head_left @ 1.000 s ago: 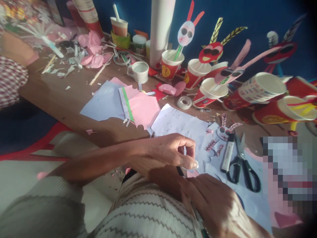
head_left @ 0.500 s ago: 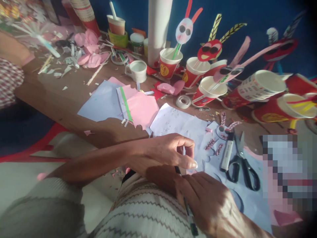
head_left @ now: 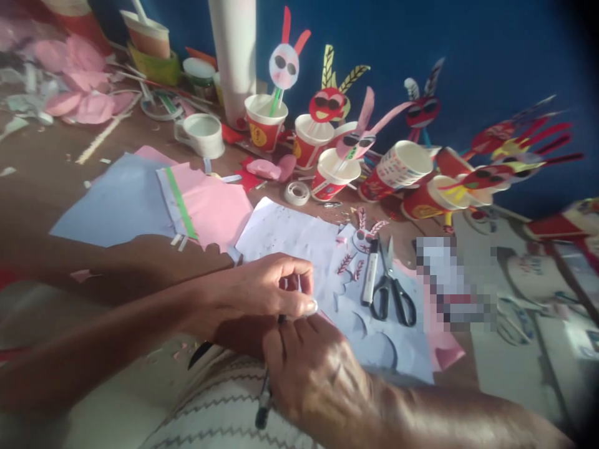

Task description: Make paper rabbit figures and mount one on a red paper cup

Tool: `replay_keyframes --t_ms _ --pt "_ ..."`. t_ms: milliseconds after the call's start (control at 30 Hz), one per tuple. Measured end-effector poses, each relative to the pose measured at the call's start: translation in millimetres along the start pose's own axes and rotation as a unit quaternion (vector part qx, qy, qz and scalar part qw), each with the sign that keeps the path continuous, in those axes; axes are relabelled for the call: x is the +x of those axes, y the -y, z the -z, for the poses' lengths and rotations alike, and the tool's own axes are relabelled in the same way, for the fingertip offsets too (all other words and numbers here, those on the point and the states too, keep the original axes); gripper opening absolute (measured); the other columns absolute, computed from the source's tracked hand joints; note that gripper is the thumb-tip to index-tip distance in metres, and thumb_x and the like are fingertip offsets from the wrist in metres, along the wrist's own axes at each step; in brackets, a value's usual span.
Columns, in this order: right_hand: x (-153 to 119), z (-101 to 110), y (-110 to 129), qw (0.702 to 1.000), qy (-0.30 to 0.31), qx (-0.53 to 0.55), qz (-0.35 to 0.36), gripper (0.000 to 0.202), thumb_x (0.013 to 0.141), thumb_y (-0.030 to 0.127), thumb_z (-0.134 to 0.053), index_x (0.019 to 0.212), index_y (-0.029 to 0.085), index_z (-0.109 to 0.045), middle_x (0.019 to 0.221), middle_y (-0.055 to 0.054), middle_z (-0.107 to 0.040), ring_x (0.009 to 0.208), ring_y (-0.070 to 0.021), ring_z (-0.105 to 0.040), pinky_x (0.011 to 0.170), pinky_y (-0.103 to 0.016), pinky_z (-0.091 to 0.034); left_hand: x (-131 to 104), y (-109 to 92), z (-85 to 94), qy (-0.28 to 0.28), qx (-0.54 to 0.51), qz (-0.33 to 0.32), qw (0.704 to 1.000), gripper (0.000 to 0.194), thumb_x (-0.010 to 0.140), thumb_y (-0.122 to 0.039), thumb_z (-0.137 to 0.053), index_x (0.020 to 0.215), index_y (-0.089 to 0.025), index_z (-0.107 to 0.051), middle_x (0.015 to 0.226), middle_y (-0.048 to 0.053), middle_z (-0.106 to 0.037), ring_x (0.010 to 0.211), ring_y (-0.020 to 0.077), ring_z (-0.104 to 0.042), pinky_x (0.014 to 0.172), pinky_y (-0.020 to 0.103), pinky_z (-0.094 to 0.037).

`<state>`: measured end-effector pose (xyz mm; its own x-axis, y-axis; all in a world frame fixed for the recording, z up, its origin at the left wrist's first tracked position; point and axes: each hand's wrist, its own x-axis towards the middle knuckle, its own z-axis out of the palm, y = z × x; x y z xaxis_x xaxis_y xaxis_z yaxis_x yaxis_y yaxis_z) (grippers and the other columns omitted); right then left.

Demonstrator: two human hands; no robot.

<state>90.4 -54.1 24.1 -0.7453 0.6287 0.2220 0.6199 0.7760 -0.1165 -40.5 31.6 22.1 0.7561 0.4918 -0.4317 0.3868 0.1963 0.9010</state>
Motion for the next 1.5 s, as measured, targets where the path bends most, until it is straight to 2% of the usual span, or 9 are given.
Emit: replay_keyframes --t_ms 200,333,433,567,867,967,1033,1333,1500 --pt "-6.3 -2.4 -2.5 1.000 -0.014 0.001 0.022 0.023 0.064 -0.001 -0.038 0.058 0.014 -0.054 0.048 -0.006 -0.050 0.038 -0.0179 -0.041 0.037 -0.031 -0.028 1.0 5.6 -7.4 -0.034 -0.023 0.016 0.999 0.013 0.076 -0.030 -0.055 0.073 -0.019 -0.050 0.067 -0.004 -0.048 0.062 0.0116 -0.042 0.052 0.023 -0.032" --pt "-12.8 -3.2 -6.1 0.999 -0.020 0.017 0.023 0.024 0.070 0.001 -0.037 0.061 0.014 -0.055 0.049 -0.006 -0.052 0.039 -0.0187 -0.042 0.039 -0.032 -0.030 3.6 10.0 -9.9 -0.048 -0.017 0.009 0.999 0.015 0.075 -0.033 -0.055 0.074 -0.019 -0.052 0.068 -0.004 -0.048 0.061 0.0115 -0.042 0.053 0.023 -0.033" --pt "-19.7 -1.5 -9.8 0.999 0.002 0.030 0.028 0.024 0.076 0.002 -0.036 0.068 0.013 -0.057 0.053 -0.006 -0.054 0.043 -0.0192 -0.045 0.042 -0.033 -0.033 5.1 11.3 -9.0 -0.057 0.007 -0.004 0.998 0.014 0.074 -0.032 -0.055 0.074 -0.019 -0.051 0.069 -0.004 -0.049 0.063 0.0117 -0.043 0.056 0.024 -0.034" --pt "-32.4 -0.3 -16.9 0.998 0.013 0.055 0.037 0.025 0.082 0.003 -0.035 0.081 0.009 -0.060 0.057 -0.006 -0.057 0.048 -0.0185 -0.047 0.045 -0.032 -0.035 7.8 11.3 -6.1 -0.041 0.041 -0.019 0.998 0.011 0.073 -0.030 -0.056 0.074 -0.020 -0.052 0.070 -0.003 -0.051 0.065 0.0120 -0.046 0.058 0.025 -0.036" --pt "-49.9 3.7 -40.3 0.990 -0.041 0.131 0.033 0.024 0.087 0.004 -0.034 0.099 0.004 -0.055 0.059 -0.006 -0.060 0.050 -0.0172 -0.051 0.045 -0.030 -0.041 10.2 12.2 -3.2 -0.032 0.036 -0.017 0.999 0.013 0.072 -0.030 -0.059 0.076 -0.019 -0.053 0.077 -0.001 -0.056 0.067 0.0127 -0.048 0.062 0.026 -0.039" --pt "-54.3 2.2 -47.3 0.985 -0.047 0.165 0.005 0.021 0.086 0.005 -0.043 0.104 0.006 -0.054 0.060 -0.004 -0.060 0.051 -0.0161 -0.050 0.046 -0.028 -0.041 9.7 10.0 0.1 0.002 0.032 -0.023 0.999 0.014 0.073 -0.030 -0.058 0.079 -0.019 -0.054 0.082 0.001 -0.057 0.070 0.0132 -0.049 0.065 0.027 -0.039" --pt "-57.7 0.1 -51.0 0.980 -0.055 0.192 -0.017 0.023 0.084 0.006 -0.049 0.106 0.008 -0.054 0.063 -0.004 -0.060 0.054 -0.0161 -0.051 0.048 -0.028 -0.041 9.7 9.7 1.5 0.004 0.035 -0.026 0.999 0.014 0.073 -0.030 -0.058 0.079 -0.019 -0.054 0.084 0.001 -0.057 0.072 0.0135 -0.049 0.065 0.027 -0.038" --pt "-60.1 -6.5 -66.5 0.937 -0.048 0.323 -0.126 0.016 0.087 0.014 -0.048 0.095 0.017 -0.060 0.069 -0.002 -0.065 0.060 -0.0148 -0.058 0.056 -0.028 -0.046 12.1 13.7 -3.1 -0.021 0.039 -0.029 0.999 0.009 0.071 -0.025 -0.057 0.076 -0.018 -0.054 0.075 -0.001 -0.053 0.066 0.0113 -0.046 0.059 0.023 -0.036" --pt "-58.7 -11.9 -73.2 0.913 -0.055 0.371 -0.160 0.016 0.086 0.012 -0.049 0.093 0.017 -0.062 0.070 -0.001 -0.067 0.063 -0.0133 -0.061 0.060 -0.026 -0.046 10.7 6.9 1.2 0.012 0.021 -0.002 1.000 0.010 0.073 -0.025 -0.056 0.078 -0.018 -0.052 0.074 -0.002 -0.052 0.066 0.0100 -0.045 0.058 0.021 -0.036"
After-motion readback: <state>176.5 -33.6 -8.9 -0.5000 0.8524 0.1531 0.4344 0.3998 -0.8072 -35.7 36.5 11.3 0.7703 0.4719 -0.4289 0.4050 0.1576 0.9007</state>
